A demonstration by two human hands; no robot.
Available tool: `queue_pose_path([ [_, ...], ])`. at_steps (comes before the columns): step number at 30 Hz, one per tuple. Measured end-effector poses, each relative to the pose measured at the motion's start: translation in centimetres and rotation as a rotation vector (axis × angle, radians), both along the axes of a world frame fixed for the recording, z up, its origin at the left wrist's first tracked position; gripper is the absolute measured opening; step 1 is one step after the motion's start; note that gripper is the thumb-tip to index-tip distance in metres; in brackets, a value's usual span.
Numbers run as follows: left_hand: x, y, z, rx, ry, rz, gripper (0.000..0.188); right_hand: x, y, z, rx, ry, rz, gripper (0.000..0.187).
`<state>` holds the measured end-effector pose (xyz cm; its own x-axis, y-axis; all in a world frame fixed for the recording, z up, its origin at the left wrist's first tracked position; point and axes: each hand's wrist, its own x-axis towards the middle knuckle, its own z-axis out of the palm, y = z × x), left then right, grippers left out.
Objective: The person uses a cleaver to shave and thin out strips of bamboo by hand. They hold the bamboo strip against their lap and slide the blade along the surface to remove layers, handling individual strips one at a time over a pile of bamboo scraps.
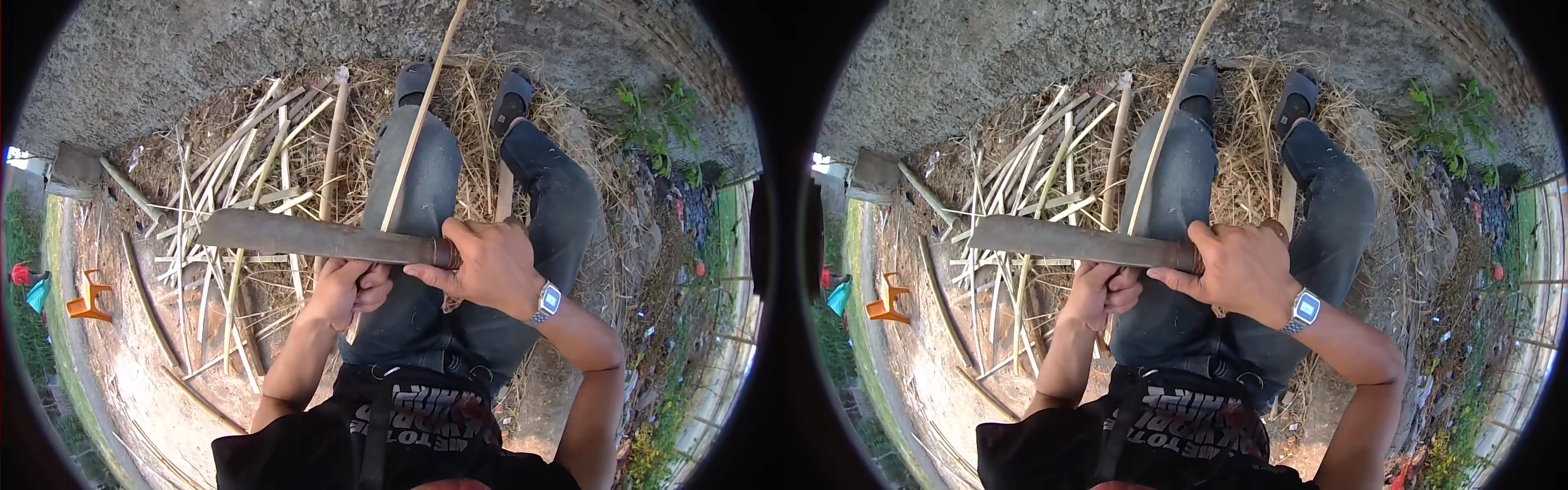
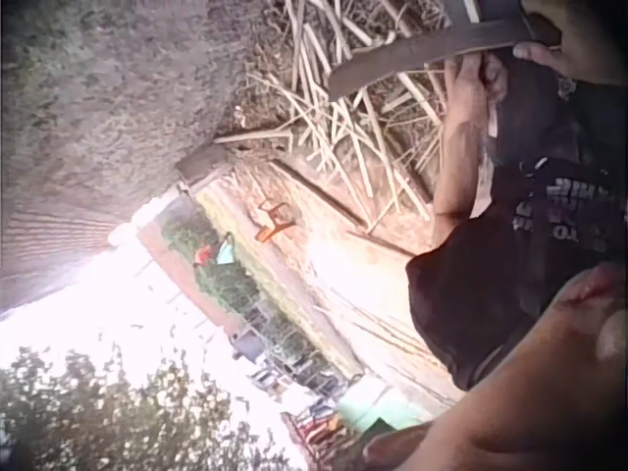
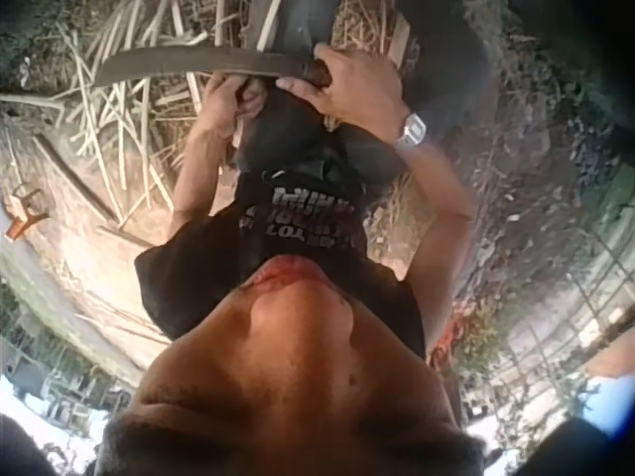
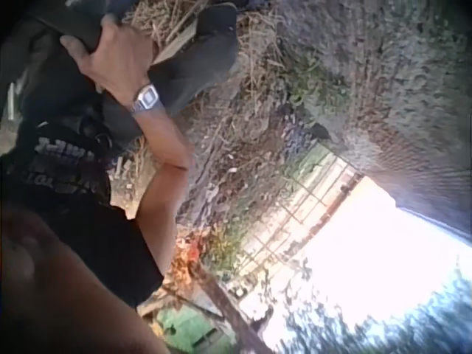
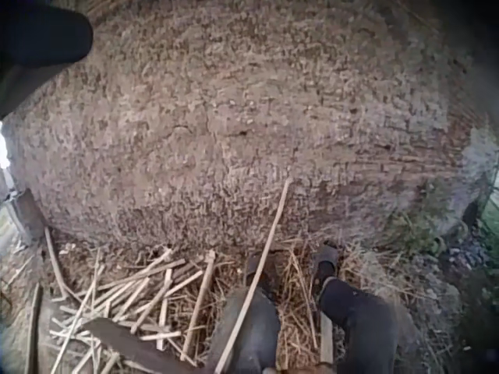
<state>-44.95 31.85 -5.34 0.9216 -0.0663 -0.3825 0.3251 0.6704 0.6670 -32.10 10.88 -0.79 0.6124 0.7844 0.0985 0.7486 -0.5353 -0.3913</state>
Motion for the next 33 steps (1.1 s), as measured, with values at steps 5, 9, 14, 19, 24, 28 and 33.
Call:
queue_pose_path([
  [5, 1.8, -1.3, 0.6, -0.040, -0.034, 0.025, 0.020, 2.8, -0.1, -1.2, 0.076, -0.286, 0.032, 0.072],
  [9, 4.1, -2.1, 1.9, -0.135, -0.094, 0.004, 0.020, 4.4, -0.7, -0.3, 0.096, -0.353, -0.011, 0.069],
  [14, 5.7, -3.2, 1.2, -0.020, -0.230, 0.126, 0.029, 3.9, -0.7, 1.1, 0.040, -0.228, -0.027, 0.066],
  [19, 3.3, -5.3, 1.6, 0.004, -0.144, 0.037, 0.036, 7.5, -1.5, 1.2, 0.092, -0.251, -0.157, 0.070],
  [24, 2.9, -5.3, 1.3, -0.087, -0.084, -0.064, 0.038, 11.1, -2.5, 1.1, 0.042, -0.119, -0.383, 0.072],
  [28, 4.0, -5.2, 1.5, -0.097, -0.124, -0.036, 0.042, 4.8, -2.3, 0.5, 0.127, -0.152, 0.010, 0.057],
  [33, 1.5, -4.5, 1.0, -0.171, -0.120, -0.099, 0.040, 14.3, -3.5, 0.6, 0.160, -0.145, -0.387, 0.066],
])
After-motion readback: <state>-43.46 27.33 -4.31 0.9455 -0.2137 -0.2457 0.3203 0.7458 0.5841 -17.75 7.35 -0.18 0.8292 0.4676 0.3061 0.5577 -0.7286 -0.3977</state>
